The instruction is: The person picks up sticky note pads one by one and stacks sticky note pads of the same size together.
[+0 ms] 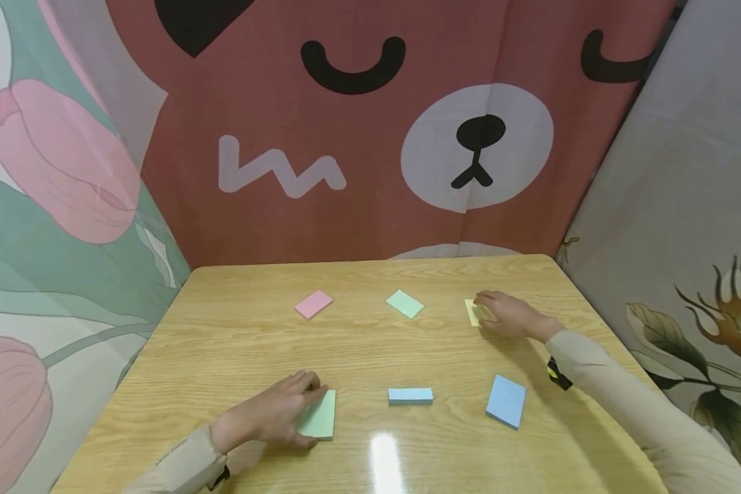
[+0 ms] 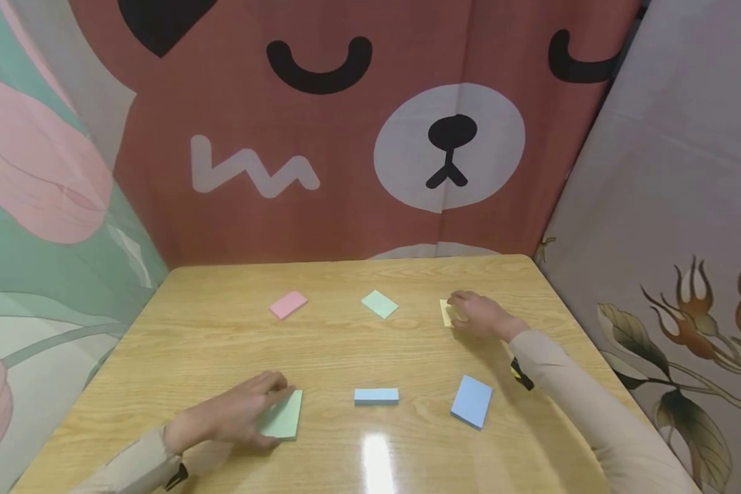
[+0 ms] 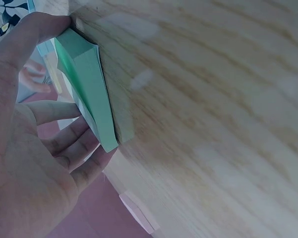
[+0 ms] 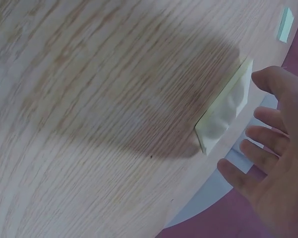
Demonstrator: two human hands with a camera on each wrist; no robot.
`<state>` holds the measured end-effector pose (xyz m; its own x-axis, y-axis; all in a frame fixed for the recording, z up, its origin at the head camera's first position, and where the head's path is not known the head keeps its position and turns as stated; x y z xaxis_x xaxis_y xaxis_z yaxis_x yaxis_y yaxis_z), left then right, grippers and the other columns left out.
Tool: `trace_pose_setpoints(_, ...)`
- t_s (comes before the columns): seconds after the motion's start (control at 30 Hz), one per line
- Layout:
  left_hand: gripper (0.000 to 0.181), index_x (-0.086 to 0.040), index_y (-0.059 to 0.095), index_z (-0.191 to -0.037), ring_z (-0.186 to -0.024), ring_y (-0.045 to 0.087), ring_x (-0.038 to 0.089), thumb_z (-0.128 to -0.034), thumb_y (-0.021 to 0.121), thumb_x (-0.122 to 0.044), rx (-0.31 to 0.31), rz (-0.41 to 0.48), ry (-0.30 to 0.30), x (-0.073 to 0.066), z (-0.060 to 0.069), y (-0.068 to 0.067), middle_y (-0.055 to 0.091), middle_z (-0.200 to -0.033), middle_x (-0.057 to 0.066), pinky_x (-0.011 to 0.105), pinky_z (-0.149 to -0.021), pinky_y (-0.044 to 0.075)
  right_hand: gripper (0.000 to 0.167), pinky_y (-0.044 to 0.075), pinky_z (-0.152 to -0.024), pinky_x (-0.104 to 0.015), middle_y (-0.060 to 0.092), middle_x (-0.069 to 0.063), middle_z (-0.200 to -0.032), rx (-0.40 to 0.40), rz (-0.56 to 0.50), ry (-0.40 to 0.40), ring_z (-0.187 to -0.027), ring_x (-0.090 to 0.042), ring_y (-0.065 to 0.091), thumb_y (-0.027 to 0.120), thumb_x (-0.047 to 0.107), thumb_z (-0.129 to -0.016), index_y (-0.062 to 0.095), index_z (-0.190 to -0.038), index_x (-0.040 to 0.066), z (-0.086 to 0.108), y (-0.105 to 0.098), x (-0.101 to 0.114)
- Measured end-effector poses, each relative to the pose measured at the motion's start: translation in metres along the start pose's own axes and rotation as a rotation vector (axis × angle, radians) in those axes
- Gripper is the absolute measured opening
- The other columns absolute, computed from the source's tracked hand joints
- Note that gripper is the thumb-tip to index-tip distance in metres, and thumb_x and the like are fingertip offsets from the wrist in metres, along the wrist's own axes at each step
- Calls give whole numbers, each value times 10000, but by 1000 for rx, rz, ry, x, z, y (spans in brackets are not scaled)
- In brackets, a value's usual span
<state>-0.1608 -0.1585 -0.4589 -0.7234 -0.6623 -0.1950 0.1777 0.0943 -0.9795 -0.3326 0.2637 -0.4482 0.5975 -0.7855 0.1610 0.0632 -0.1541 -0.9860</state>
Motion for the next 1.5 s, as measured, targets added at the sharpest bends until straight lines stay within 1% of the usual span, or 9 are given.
trace_pose_setpoints(0.23, 824, 37, 529, -1384, -1036, 434, 102, -791, 776, -480, 27, 28, -12, 0, -1, -3, 473, -1224, 24, 261, -879, 481, 470, 373, -1017, -606, 433, -345, -1403, 46, -22, 16, -1282, -500, 419, 641, 225, -966, 543, -1331, -55, 3, 4, -8)
trace_pose_setpoints(0.33, 819, 41, 530, -1383, -1037, 434, 107, -798, 771, -480, 29, 27, -9, -1, -1, -4, 472, -1227, 28, 264, -876, 483, 461, 398, -1001, -589, 485, -329, -1354, 49, -9, 4, -1243, -483, 466, 649, 230, -965, 549, -1315, -53, 3, 6, -10)
trace_pose_setpoints(0.47, 821, 42, 532, -1379, -1040, 441, 116, -796, 775, -482, 34, 31, -11, -1, -2, -5, 475, -1228, 35, 266, -876, 486, 427, 464, -930, -554, 555, -289, -1257, 30, 7, -35, -1137, -447, 553, 657, 229, -961, 570, -1264, -58, 3, 7, -11)
trace_pose_setpoints(0.63, 826, 44, 531, -1379, -1033, 443, 115, -790, 779, -479, 27, 21, -9, -1, -2, -6, 476, -1225, 33, 262, -874, 488, 404, 485, -886, -543, 563, -260, -1223, 16, 1, -47, -1080, -418, 581, 660, 241, -959, 587, -1236, -43, 3, 6, -11)
trace_pose_setpoints(0.77, 828, 46, 532, -1377, -1030, 447, 118, -788, 780, -481, 20, 23, 0, 0, -1, -5, 477, -1224, 40, 268, -870, 493, 424, 450, -925, -583, 522, -295, -1292, 22, -18, -30, -1158, -463, 526, 672, 266, -951, 596, -1249, -25, 5, 5, -11)
trace_pose_setpoints(0.9, 833, 42, 525, -1385, -1042, 446, 124, -795, 773, -491, 33, 34, -5, 0, -1, -3, 475, -1233, 45, 282, -884, 493, 442, 398, -975, -625, 449, -352, -1381, 43, -58, -22, -1250, -517, 440, 685, 269, -943, 590, -1266, -18, 7, 5, -12)
trace_pose_setpoints(1.07, 841, 30, 521, -1394, -1057, 444, 127, -790, 772, -498, 48, 32, -26, 1, -2, -2, 472, -1246, 40, 288, -902, 487, 463, 431, -963, -590, 482, -316, -1364, 95, -97, -36, -1195, -466, 517, 670, 266, -956, 554, -1302, -19, 7, 6, -14)
trace_pose_setpoints(1.23, 840, 32, 524, -1390, -1045, 440, 121, -787, 776, -495, 44, 33, -19, 1, -1, -1, 468, -1231, 31, 281, -892, 488, 473, 467, -918, -571, 503, -294, -1334, 94, -103, -47, -1138, -439, 559, 678, 259, -951, 561, -1308, -30, 8, 6, -14)
trace_pose_setpoints(1.5, 835, 29, 524, -1393, -1044, 437, 116, -796, 769, -500, 49, 31, -19, 0, -3, -2, 465, -1231, 22, 277, -886, 489, 481, 433, -948, -604, 497, -336, -1329, 109, -102, -46, -1184, -500, 507, 715, 248, -925, 586, -1283, -45, 8, 2, -11)
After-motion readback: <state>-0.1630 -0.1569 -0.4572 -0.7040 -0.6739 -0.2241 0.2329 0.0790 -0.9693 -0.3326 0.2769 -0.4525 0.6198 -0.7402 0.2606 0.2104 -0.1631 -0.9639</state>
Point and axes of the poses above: each hand's wrist, its own z-axis away from the middle knuckle, its own y-axis out of the palm, x = y × z, the point moved 5 cm from there along -z, towards the middle knuckle
